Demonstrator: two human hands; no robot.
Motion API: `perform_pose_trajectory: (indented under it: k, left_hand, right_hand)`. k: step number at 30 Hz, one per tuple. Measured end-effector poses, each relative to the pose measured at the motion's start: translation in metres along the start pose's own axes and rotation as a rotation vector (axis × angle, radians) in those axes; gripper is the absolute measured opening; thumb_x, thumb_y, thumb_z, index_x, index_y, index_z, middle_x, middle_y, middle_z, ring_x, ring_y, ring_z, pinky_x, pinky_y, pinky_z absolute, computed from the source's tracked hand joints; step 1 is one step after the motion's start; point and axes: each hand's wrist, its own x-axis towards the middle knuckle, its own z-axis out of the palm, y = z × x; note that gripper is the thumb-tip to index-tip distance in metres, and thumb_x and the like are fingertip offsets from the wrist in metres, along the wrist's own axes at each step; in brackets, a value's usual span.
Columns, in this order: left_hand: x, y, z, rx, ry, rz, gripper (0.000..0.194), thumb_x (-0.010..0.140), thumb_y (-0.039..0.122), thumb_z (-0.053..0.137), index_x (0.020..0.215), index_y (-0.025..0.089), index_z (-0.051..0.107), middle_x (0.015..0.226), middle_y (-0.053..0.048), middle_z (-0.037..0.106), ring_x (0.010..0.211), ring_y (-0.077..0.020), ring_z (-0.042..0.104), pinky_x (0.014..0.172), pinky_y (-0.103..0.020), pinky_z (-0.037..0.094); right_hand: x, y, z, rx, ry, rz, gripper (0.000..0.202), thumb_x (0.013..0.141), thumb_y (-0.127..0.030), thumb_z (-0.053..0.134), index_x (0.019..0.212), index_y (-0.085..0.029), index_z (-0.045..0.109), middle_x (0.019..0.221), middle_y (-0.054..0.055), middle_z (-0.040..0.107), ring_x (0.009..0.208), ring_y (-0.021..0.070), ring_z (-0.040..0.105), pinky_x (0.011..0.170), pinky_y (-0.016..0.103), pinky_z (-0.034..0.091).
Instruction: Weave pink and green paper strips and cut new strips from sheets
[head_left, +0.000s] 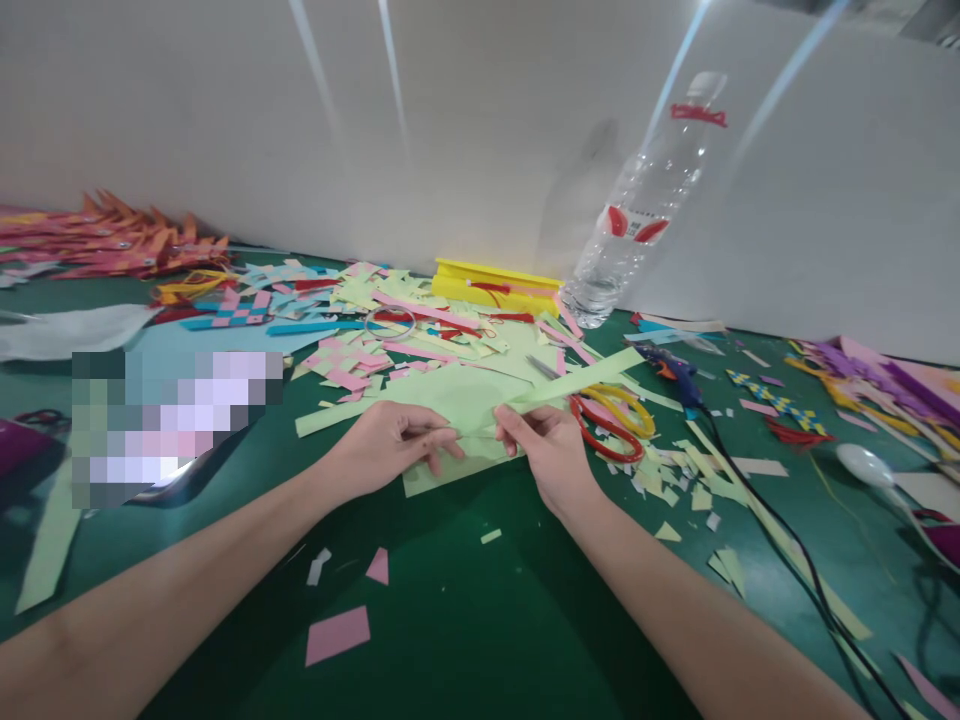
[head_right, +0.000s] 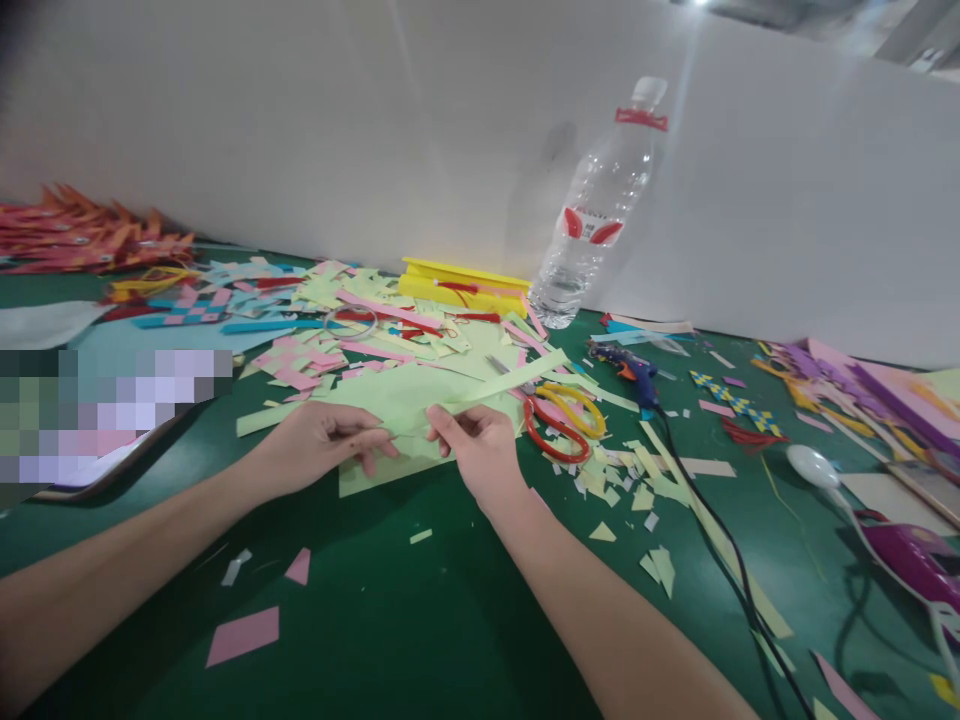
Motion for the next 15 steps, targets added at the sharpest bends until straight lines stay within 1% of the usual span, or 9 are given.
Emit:
perform_pose_trajectory:
  k: [4,8,10,15]
  left_hand:
    - [-0.0007,0.0014,0.0006,-0.035,-0.018,-0.001,0.026,0.086,0.039,0.058,0.076,0.018,0.071,0.062,0.001,0.07,0.056,-0.0121,0.066,0.053,-0.018,0.046]
    - [0.0001,0.0016,0.0015,-0.04,-0.015,0.004,0.026,0.086,0.039,0.058,0.076,0.018,0.07,0.064,0.0,0.071,0.057,-0.0126,0.066,0.055,-0.019,0.048]
    - [0.0005,0.0017,0.0018,-0.039,-0.015,0.005,0.026,0.086,0.039,0.058,0.076,0.018,0.07,0.065,0.0,0.072,0.057,-0.0128,0.066,0.054,-0.019,0.048]
    - [0.0,0.0046,0.001,0.006,-0.023,0.004,0.028,0.087,0.04,0.056,0.077,0.018,0.072,0.059,0.0,0.07,0.054,-0.0124,0.064,0.05,-0.019,0.044]
  right_hand:
    - [-0.0007,0.0019,0.0015,0.009,0.053,-0.018,0.033,0.071,-0.044,0.074,0.053,-0.017,0.063,0.05,-0.001,0.057,0.044,0.0077,0.045,0.048,0.024,0.038]
    - [-0.0008,0.002,0.0029,0.017,0.077,-0.012,0.033,0.07,-0.044,0.074,0.052,-0.018,0.061,0.05,-0.001,0.058,0.044,0.0085,0.046,0.048,0.025,0.039]
    - [-0.0009,0.0016,0.0037,0.025,0.085,-0.004,0.034,0.069,-0.044,0.074,0.052,-0.018,0.06,0.05,-0.001,0.058,0.044,0.0086,0.046,0.048,0.025,0.039]
    - [-0.003,-0.0001,0.006,0.064,0.086,0.003,0.036,0.068,-0.044,0.075,0.051,-0.019,0.056,0.048,-0.003,0.054,0.044,0.0081,0.045,0.047,0.025,0.038]
